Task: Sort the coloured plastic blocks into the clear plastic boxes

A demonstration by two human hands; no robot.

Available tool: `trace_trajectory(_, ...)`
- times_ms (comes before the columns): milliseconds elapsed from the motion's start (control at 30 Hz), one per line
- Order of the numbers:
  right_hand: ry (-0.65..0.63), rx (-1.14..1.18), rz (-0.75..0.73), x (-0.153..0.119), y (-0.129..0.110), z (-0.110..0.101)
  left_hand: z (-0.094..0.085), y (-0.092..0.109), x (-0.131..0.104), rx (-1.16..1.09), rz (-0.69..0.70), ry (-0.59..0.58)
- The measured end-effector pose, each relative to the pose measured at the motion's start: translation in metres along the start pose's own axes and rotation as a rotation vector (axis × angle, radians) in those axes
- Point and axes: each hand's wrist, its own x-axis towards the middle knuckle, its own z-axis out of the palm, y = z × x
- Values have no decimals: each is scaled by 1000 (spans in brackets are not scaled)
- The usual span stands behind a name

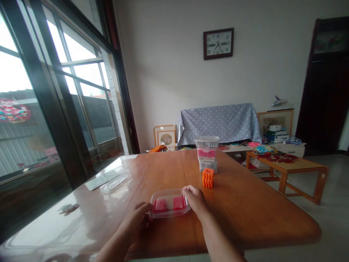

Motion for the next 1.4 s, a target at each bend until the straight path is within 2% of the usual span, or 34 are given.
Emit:
trace_trajectory(300, 16, -3, 18, 1, 0, 0, 2, -3, 4, -176, -24, -51)
trace_trajectory(700, 72, 34, 36, -1, -10, 1, 3, -8, 18, -212, 3, -89)
trace_trajectory(1000, 53, 164, -3, -7, -17, 3, 5, -9, 22, -268, -12, -79)
trace_trajectory(1067, 89, 141, -41, -9, -17, 3, 5, -10, 25, -294, -15, -76)
trace_trajectory(1133, 181, 84, -59, -9, -15, 2, 6, -9, 30, -327, -14, -67)
trace_trajectory(1267, 344, -34, 7, -4, -3, 1, 11, 1, 45, -385, -9, -56)
trace_trajectory(1400, 359, -159, -8, 1, 6, 1, 21, 17, 70, -387, 1, -29)
